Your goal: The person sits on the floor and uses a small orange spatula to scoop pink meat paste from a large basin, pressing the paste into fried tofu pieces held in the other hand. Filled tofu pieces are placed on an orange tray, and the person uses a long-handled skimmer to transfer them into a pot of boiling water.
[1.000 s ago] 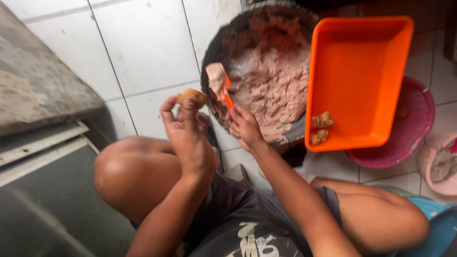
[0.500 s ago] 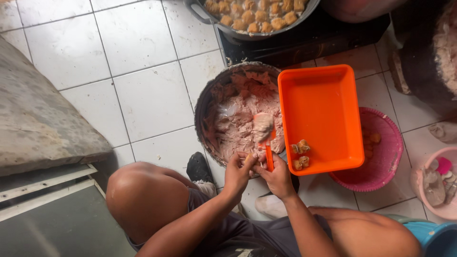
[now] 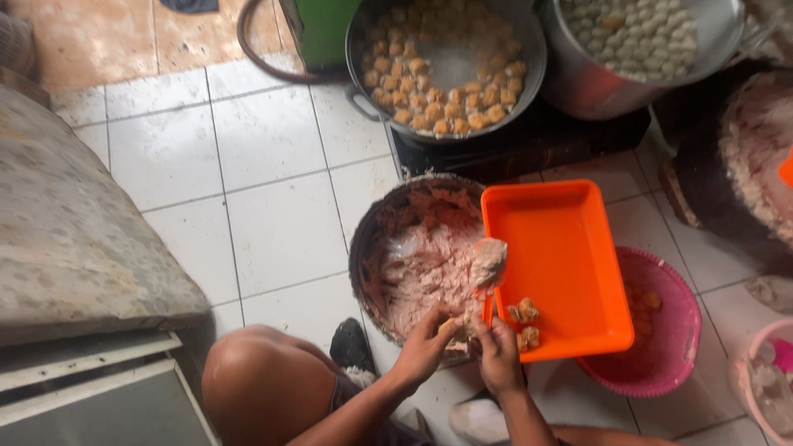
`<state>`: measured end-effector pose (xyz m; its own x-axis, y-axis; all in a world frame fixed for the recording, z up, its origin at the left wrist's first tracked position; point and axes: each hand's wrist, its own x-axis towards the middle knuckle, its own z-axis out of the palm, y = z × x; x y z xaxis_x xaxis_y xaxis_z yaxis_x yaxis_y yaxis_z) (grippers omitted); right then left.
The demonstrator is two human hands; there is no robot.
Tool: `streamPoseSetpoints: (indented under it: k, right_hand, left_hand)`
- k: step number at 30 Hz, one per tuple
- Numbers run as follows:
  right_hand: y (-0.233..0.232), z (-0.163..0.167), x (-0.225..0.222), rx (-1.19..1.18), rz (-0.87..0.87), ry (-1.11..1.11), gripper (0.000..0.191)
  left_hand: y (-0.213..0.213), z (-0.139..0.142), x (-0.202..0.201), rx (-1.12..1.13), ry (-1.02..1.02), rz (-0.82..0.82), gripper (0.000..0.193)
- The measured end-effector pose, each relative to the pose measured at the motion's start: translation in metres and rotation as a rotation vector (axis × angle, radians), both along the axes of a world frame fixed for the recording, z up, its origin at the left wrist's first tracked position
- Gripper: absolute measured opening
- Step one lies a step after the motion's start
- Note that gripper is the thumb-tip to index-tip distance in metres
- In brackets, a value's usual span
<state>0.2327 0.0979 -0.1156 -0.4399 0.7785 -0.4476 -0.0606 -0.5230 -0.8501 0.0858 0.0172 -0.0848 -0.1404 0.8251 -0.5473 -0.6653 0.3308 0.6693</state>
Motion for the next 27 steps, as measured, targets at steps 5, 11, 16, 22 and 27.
streamPoseSetpoints:
  k: [5,11,16,22,27]
  right_hand:
    - [-0.001,0.017,-0.015,0.582,0.1,-0.332,0.023]
    - [-0.018,0.021,-0.003,-0.022,0.228,0.041,0.048]
    - [-0.032,0.029,-0.012,0.283,0.248,-0.196,0.037]
    - [-0.022,0.052,-0.011,0.78,0.273,-0.499,0.03]
    - [-0.013,0.066,0.002,1.027,0.196,-0.513,0.027]
  left_hand:
    - [0.012,-0.005,-0.022,0.074,0.164,0.171,0.026]
    - [0.013,-0.013,-0.044,0.111,0.089,0.479,0.022]
    - [0.009,0.018,-0.037,0.213,0.268,0.346,0.04]
    - [0.0,0.029,-0.038,0.341,0.219,0.229,0.073]
    - [0.0,0.034,-0.036,0.457,0.137,0.153,0.084]
